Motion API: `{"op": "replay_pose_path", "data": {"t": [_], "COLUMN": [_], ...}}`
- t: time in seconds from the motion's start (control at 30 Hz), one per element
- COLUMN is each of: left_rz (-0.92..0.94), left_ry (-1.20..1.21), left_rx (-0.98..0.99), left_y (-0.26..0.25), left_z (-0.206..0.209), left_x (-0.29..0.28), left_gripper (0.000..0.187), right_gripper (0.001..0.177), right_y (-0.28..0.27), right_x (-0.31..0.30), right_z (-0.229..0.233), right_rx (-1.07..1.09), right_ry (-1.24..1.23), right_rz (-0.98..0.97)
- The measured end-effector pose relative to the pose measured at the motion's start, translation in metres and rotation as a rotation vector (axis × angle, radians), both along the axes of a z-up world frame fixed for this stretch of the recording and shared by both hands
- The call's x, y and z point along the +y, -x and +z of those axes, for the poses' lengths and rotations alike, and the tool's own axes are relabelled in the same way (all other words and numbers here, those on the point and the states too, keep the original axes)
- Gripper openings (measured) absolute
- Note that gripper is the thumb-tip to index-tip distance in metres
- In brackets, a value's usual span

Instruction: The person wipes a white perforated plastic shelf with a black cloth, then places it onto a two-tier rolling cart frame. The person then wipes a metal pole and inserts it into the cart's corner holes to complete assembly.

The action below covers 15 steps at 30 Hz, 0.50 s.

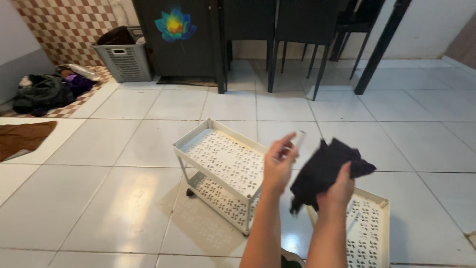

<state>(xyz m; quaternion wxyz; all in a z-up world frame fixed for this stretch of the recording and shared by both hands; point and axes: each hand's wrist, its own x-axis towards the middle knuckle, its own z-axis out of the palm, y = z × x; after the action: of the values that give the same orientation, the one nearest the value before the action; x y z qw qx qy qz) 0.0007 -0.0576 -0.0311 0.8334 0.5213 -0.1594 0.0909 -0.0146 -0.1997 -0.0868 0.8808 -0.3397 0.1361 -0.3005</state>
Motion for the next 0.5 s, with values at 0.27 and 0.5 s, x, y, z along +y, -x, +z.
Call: {"op": "replay_pose_path", "data": {"t": [0.27,0.5], "left_rz": [0.076,-0.086], "left_ry": [-0.527,-0.742], "left_rx": [-0.292,-0.091], "left_y": [0.036,0.043], "left_z": [-0.004,0.016], "left_x": [-0.050,-0.036], "left_gripper": [0.012,0.015], "right_gripper": [0.029,0.024], "right_y": [0.023,0.021], "right_x": [0.001,-0.005], "right_z": [0.024,0.020], "right_rx": [-0.102,-0.030], "right_ry": [0.121,0.063], "right_rz": [-0.121,-0.182]}}
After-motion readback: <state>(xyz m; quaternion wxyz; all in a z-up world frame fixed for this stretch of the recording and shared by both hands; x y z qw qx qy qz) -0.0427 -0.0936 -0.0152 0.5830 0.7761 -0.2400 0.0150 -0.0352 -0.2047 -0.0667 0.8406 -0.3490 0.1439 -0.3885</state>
